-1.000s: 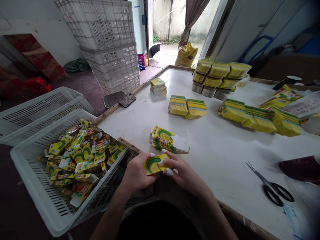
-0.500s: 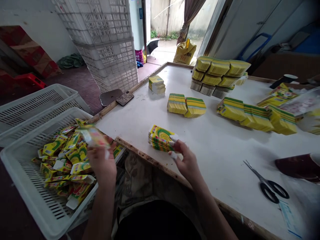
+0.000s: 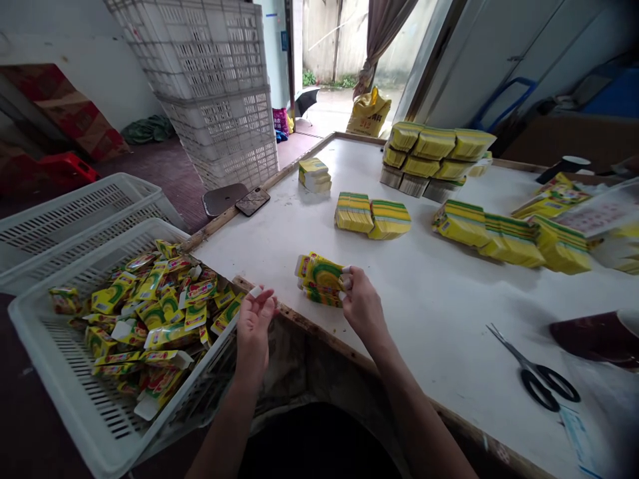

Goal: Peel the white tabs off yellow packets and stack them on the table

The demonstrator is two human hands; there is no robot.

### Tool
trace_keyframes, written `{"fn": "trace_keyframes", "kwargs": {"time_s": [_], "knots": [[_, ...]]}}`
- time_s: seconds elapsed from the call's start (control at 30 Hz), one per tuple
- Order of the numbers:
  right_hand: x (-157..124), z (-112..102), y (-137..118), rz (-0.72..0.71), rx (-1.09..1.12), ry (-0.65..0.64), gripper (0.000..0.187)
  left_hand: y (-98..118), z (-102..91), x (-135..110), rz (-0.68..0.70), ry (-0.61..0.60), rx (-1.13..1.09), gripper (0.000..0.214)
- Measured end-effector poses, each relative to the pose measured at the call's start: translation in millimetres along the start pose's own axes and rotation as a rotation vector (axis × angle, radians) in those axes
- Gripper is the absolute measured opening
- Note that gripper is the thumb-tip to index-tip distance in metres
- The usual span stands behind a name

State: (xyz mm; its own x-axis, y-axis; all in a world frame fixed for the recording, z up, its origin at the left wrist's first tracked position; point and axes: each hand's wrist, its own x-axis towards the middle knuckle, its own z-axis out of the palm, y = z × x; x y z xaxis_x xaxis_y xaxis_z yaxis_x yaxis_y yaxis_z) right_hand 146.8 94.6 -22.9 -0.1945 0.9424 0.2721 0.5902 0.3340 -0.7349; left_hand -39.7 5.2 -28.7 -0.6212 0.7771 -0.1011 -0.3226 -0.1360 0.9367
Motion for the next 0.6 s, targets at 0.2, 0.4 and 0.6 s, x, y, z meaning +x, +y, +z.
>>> {"fn": "trace_keyframes", "kwargs": {"time_s": [0.2, 0.4, 0.6], "knots": [[-41.7, 13.8, -38.9, 0.049, 0.576, -0.205, 0.047, 1.1, 21.3, -23.6, 0.041, -0.215, -0.15, 0.07], [-70.8, 21.4, -73.8, 0.122, 0.944, -0.505, 0.052, 14.4, 36.2, -29.4, 0.02, -0.045, -0.367, 0.051], [-60.9, 19.1, -67.1, 0.203, 0.926, -0.403, 0.05, 4.4, 27.2, -26.8, 0.004, -0.132, -0.161, 0.064]]}}
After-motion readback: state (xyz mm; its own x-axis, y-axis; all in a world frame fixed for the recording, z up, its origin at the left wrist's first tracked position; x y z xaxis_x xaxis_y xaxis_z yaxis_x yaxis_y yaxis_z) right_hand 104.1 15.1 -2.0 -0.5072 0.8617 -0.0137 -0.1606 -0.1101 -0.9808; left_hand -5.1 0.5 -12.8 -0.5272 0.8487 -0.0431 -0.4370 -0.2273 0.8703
